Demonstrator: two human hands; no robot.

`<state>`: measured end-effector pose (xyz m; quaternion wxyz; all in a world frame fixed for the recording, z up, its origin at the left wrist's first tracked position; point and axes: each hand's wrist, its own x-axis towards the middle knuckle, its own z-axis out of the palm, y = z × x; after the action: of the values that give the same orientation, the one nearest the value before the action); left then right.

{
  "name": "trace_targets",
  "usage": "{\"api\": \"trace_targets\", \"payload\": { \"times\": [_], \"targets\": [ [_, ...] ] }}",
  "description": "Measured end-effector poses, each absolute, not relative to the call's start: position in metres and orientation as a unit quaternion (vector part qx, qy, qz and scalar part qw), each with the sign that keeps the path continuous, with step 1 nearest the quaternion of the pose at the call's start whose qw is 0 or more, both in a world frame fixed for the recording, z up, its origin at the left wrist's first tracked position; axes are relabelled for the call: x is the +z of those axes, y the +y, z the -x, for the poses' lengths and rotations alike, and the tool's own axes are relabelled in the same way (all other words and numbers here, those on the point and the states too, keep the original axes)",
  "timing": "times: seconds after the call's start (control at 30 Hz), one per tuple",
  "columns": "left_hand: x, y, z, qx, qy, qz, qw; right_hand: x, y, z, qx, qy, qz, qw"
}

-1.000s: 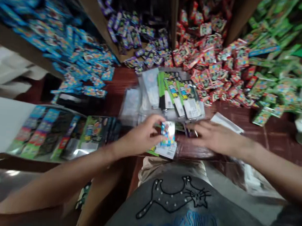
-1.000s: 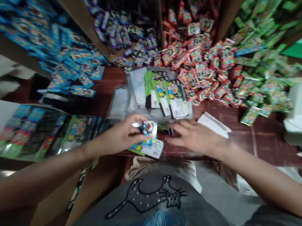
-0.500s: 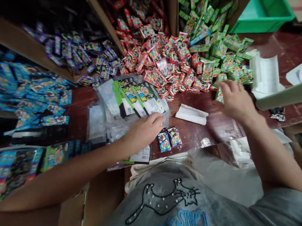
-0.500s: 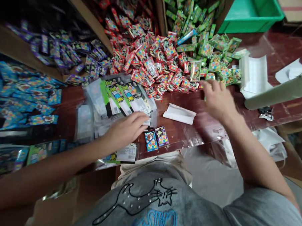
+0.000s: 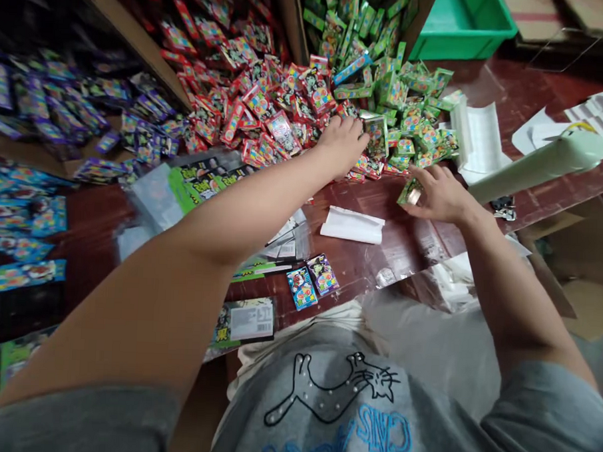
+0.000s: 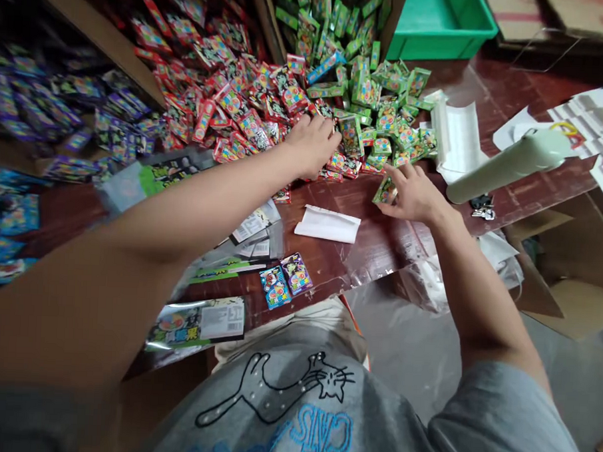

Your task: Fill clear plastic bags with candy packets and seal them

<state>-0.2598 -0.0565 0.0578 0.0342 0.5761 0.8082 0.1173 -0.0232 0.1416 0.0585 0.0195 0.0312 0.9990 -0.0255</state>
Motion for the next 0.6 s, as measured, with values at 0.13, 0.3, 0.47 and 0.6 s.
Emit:
{"api": "trace_targets", "payload": {
  "times": [0.13,0.3,0.47,0.6],
  "targets": [
    [0.05,-0.067,0.252,0.122,0.826,-0.549,0.027,0.065,0.124,0.004,-0.043,0.996,-0.067,0.027],
    [0.051,-0.067,0.252,0.045,0.842,-0.537,0.033,0.079,0.074,-0.014,0.001,0.929,-0.333,0.161],
    [0.085,-0.097,0.246,0.057,0.844,-0.532,0.039,0.085,0.064,-0.055,0.007,0.895,-0.385,0.224],
    [0.103,-0.163,0.185,0.22,0.794,-0.557,0.105,0.07,0.083,-0.097,-0.118,0.979,-0.125,0.108]
  ]
}}
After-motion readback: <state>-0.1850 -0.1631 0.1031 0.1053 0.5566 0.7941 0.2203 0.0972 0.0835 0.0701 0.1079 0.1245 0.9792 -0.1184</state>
